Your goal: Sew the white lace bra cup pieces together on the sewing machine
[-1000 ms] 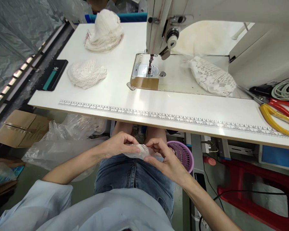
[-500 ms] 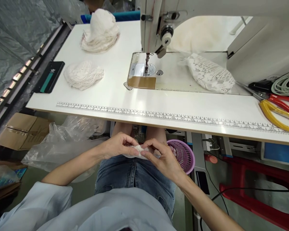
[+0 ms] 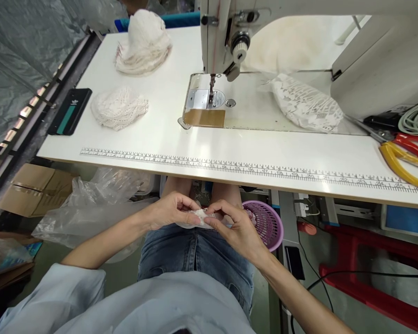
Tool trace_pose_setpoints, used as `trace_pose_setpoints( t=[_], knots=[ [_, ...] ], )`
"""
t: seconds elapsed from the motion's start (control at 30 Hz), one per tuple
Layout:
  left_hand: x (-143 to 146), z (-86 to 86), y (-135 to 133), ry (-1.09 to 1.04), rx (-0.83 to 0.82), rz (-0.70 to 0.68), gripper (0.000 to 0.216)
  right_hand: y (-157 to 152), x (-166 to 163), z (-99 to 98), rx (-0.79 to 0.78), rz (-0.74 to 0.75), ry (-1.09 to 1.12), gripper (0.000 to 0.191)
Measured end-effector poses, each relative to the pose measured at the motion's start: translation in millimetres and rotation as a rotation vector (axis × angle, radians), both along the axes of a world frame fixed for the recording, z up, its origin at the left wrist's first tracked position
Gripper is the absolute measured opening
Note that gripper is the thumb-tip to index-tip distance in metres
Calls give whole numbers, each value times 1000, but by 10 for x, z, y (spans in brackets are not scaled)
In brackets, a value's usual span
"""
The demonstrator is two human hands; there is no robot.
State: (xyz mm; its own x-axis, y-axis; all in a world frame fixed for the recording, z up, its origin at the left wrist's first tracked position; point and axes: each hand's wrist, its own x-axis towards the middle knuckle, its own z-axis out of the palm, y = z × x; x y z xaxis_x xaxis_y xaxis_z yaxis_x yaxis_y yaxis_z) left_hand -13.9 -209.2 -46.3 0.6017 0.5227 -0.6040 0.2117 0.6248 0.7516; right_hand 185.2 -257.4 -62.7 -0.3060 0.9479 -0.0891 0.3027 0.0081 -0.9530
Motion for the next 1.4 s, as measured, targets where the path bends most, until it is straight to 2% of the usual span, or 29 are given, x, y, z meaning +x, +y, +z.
trace_pose_setpoints(
  t=[0.37,0.57,0.83,0.93,1.07,1.23,1.33,1.4],
  knots=[
    [-9,-33,-11,7,1,5,32,3,26,12,4,74,95,11],
    [6,-14,-13,17,-16,5,31,-3,-1,28,-140,-7,72,14],
    [18,-7,-15,21,19,1,29,17,-21,15,-222,-23,118,20],
    [21,15,-17,31,105,-18,25,15,-28,23,-232,-31,119,19],
    [34,51,-53,78,326,-62,25,10,-36,15,-222,-37,103,18],
    [79,65,-144,198,525,-13,27,1,-55,-18,-217,-35,103,20],
    [82,64,-162,219,563,6,24,-10,-47,-23,-203,-45,125,18],
    [60,64,-144,194,528,1,23,-13,-17,-15,-218,-32,157,23]
  ],
)
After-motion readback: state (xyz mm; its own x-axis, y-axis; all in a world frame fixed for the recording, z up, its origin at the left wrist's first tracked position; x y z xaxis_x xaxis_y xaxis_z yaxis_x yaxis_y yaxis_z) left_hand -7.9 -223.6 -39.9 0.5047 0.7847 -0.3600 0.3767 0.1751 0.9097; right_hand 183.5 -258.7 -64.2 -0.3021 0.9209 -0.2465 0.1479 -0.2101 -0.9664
